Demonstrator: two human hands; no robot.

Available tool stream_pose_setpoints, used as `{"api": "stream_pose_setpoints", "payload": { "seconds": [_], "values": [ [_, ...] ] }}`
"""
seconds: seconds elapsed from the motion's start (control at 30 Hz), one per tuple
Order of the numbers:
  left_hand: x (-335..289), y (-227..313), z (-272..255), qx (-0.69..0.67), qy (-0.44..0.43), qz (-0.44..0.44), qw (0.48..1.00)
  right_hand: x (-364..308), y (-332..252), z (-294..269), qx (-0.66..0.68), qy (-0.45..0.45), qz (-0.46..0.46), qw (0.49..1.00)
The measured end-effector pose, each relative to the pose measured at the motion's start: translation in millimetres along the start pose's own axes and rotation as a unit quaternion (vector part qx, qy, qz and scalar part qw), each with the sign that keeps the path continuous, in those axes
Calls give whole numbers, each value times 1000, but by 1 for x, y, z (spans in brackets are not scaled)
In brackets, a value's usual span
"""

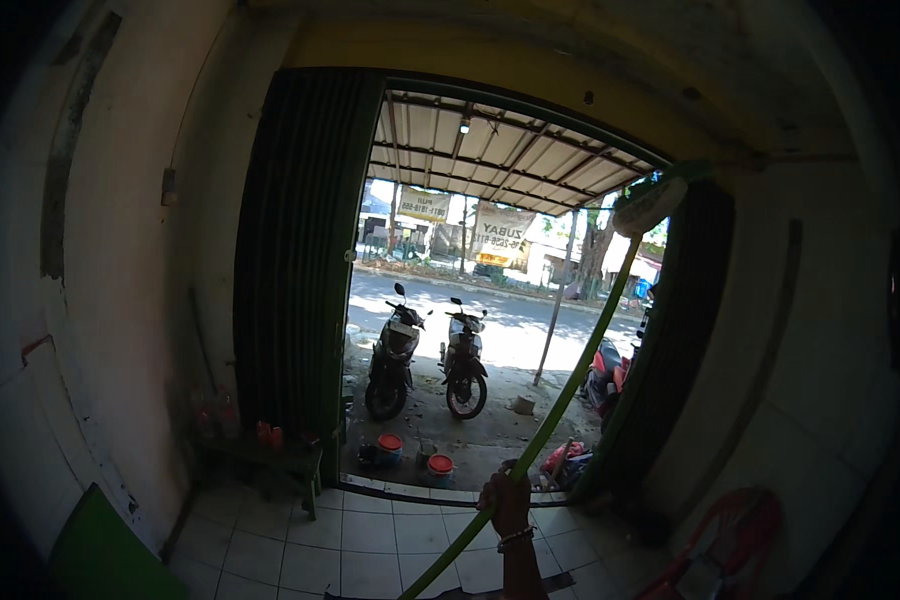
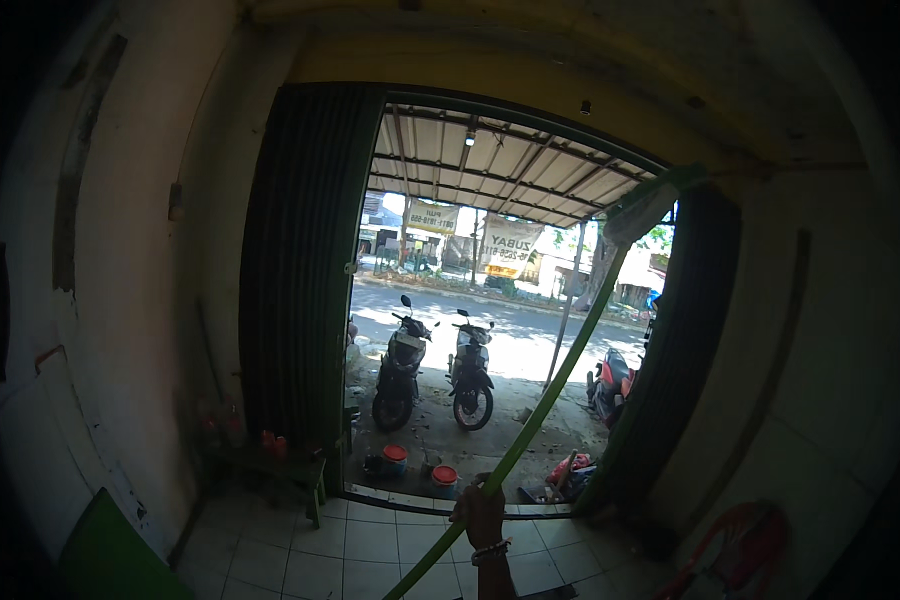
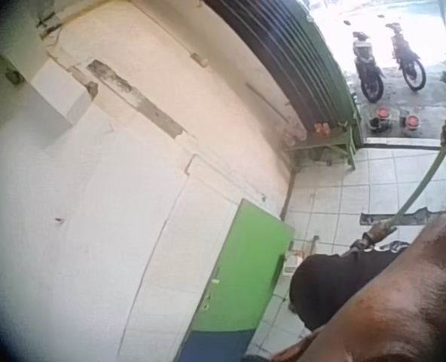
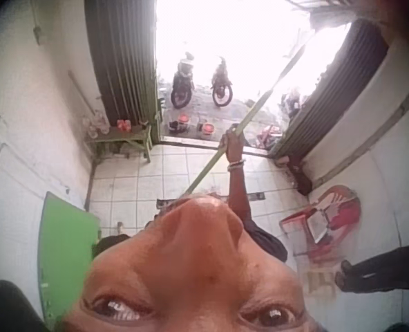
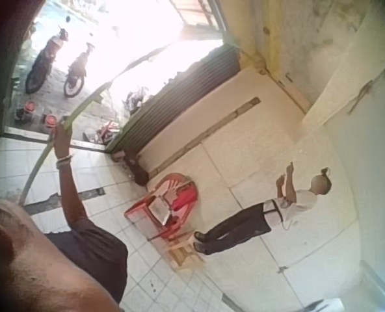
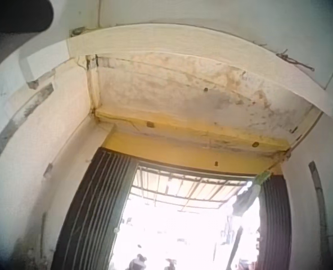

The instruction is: The person is sweeping debris into a dustpan and then using a long-handled tool to clean the top of a roll-up shop door.

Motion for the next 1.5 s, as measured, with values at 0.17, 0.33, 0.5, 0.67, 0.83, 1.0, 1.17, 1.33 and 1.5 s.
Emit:
{"api": "stream_pose_setpoints", "payload": {
  "seconds": [0.17, 0.33, 0.5, 0.67, 0.83, 1.0, 1.17, 1.33, 1.5],
  "values": [
    [-19, -11, -4, 17, 41, -45, 998, 1, 17, 28, 26, -48, 7, 998],
    [-13, -21, -1, 44, 48, -44, 997, 3, 15, 34, 28, -55, 17, 998],
    [-4, -36, -1, 82, 49, -32, 995, 5, 17, 39, 32, -79, 16, 996],
    [15, -53, -7, 127, 57, -12, 990, 4, 16, 44, 16, -79, 9, 997],
    [22, -73, -2, 173, 44, 5, 984, 1, 8, 41, 15, -61, 0, 998],
    [23, -99, 4, 225, -2, 31, 974, -9, 5, 52, 23, -78, 28, 996],
    [31, -124, 21, 266, -30, 57, 962, -11, 2, 39, 23, -73, 29, 997],
    [12, -183, 66, 292, -57, 61, 953, -15, 0, 32, 15, -69, 13, 997],
    [54, -276, 128, 489, 164, 144, 844, -23, -9, 20, 24, -39, 14, 999]
  ]
}}
Point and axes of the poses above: each hand's wrist, its own x-axis towards the middle knuckle, its own z-axis out of the palm, y = z × x, the point moved 1 cm from there along x, towards the middle knuckle, and after that the axes turned 5 degrees about -z, right-handed, at the moved point
